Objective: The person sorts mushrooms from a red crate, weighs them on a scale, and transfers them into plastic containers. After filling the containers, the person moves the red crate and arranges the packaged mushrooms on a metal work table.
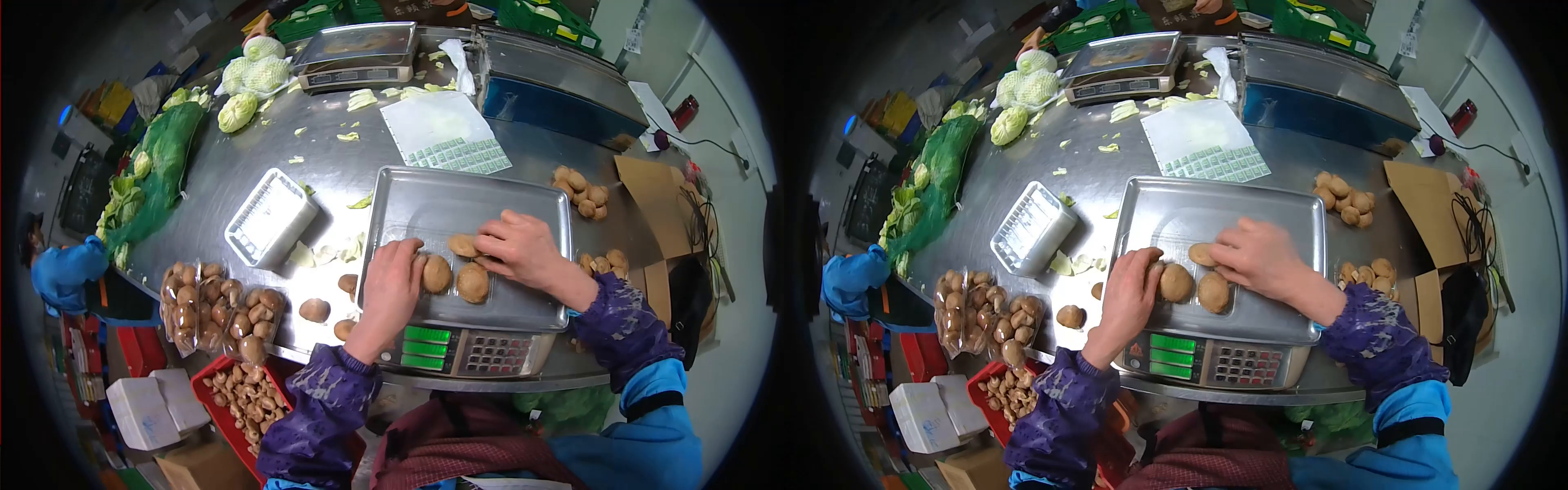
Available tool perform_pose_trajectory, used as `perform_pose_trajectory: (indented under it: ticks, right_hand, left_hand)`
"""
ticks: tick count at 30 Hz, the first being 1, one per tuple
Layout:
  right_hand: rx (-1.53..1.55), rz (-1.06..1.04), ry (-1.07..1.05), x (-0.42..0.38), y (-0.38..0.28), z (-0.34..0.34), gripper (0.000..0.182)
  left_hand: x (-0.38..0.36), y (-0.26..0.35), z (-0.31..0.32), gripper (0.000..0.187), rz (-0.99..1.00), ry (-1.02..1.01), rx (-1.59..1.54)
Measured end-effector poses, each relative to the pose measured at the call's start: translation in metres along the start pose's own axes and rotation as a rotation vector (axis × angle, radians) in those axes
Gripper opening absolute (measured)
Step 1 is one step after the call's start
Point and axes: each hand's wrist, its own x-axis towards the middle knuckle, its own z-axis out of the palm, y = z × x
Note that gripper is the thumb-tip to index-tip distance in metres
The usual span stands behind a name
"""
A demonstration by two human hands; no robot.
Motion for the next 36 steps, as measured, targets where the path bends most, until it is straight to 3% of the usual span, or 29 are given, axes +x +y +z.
perform_pose_trajectory:
  ticks: [4, 6, 7, 9, 11, 13, 15, 16, 17, 18, 19, 20, 21, 22, 23, 25, 26, 27, 28, 29, 30, 32, 35, 36]
  right_hand:
    - [0.131, -0.025, -0.084, -0.005, 0.007, -0.01, 0.019]
    - [0.317, 0.203, -0.035, -0.006, 0.004, -0.01, 0.023]
    - [0.322, 0.191, -0.044, -0.007, 0.002, -0.008, 0.023]
    - [0.321, 0.245, -0.063, -0.006, -0.002, -0.003, 0.03]
    - [0.37, 0.294, -0.102, -0.01, -0.004, -0.003, 0.034]
    - [0.448, 0.322, -0.131, -0.007, -0.007, -0.006, 0.032]
    - [0.422, 0.343, -0.164, -0.009, -0.012, -0.008, 0.033]
    - [0.39, 0.423, -0.125, -0.02, -0.008, -0.003, 0.038]
    - [0.535, 0.697, -0.232, -0.014, -0.018, -0.015, 0.039]
    - [0.523, 0.61, -0.102, -0.023, -0.012, -0.009, 0.037]
    - [0.346, 0.364, 0.06, -0.046, 0.028, 0.007, 0.03]
    - [0.619, 0.846, -0.042, -0.025, -0.008, -0.019, 0.023]
    - [0.565, 0.934, -0.082, -0.015, -0.017, -0.03, 0.02]
    - [0.599, 0.832, 0.02, -0.014, -0.029, -0.027, 0.023]
    - [0.632, 0.728, 0.124, -0.009, -0.041, -0.024, 0.028]
    - [0.695, 0.542, 0.018, 0.008, -0.086, -0.011, 0.04]
    - [0.574, 0.512, -0.091, 0.029, -0.136, -0.001, 0.046]
    - [0.694, 0.528, -0.183, 0.036, -0.169, 0.02, 0.047]
    - [0.707, 0.474, -0.315, 0.059, -0.226, 0.038, 0.038]
    - [0.696, 0.605, -0.421, 0.059, -0.262, 0.07, 0.029]
    - [1.02, 0.66, -0.626, 0.063, -0.298, 0.1, 0.029]
    - [1.113, 0.524, -0.86, 0.075, -0.383, 0.151, 0.033]
    - [1.329, 0.289, -0.877, 0.064, -0.479, 0.237, 0.037]
    - [1.259, 0.234, -0.941, 0.067, -0.505, 0.252, 0.039]
  left_hand:
    - [0.001, 0.004, 0.005, 0.024, -0.046, 0.079, -0.219]
    - [-0.004, 0.004, 0.007, 0.029, 0.015, 0.134, -0.187]
    - [-0.007, 0.004, 0.007, 0.034, 0.08, 0.18, -0.151]
    - [-0.012, 0.006, 0.01, 0.041, 0.078, 0.171, -0.088]
    - [-0.013, 0.003, 0.013, 0.043, 0.116, 0.017, -0.036]
    - [-0.014, 0.0, 0.024, 0.047, 0.021, -0.015, -0.046]
    - [-0.021, 0.005, 0.024, 0.047, 0.094, 0.235, -0.078]
    - [-0.022, 0.007, 0.016, 0.05, 0.101, 0.24, -0.127]
    - [-0.029, 0.007, 0.012, 0.052, 0.193, 0.316, -0.088]
    - [-0.035, 0.008, 0.008, 0.049, 0.239, 0.35, -0.078]
    - [-0.051, 0.006, -0.003, 0.049, 0.204, 0.376, -0.058]
    - [-0.066, 0.006, -0.012, 0.045, 0.194, 0.433, -0.215]
    - [-0.078, 0.004, -0.018, 0.042, 0.182, 0.48, -0.38]
    - [-0.098, -0.003, -0.025, 0.042, 0.166, 0.504, -0.379]
    - [-0.122, -0.012, -0.032, 0.039, 0.084, 0.469, -0.455]
    - [-0.175, -0.036, -0.036, 0.035, -0.069, 0.483, -0.497]
    - [-0.204, -0.052, -0.031, 0.033, -0.144, 0.535, -0.46]
    - [-0.237, -0.069, -0.029, 0.031, -0.251, 0.532, -0.452]
    - [-0.272, -0.085, -0.035, 0.03, -0.376, 0.502, -0.479]
    - [-0.306, -0.096, -0.036, 0.029, -0.537, 0.551, -0.546]
    - [-0.343, -0.109, -0.033, 0.028, -0.713, 0.575, -0.649]
    - [-0.413, -0.128, -0.042, 0.029, -1.01, 0.658, -0.897]
    - [-0.512, -0.155, -0.055, 0.03, -1.317, 0.967, -1.165]
    - [-0.534, -0.159, -0.071, 0.029, -1.354, 1.073, -1.264]
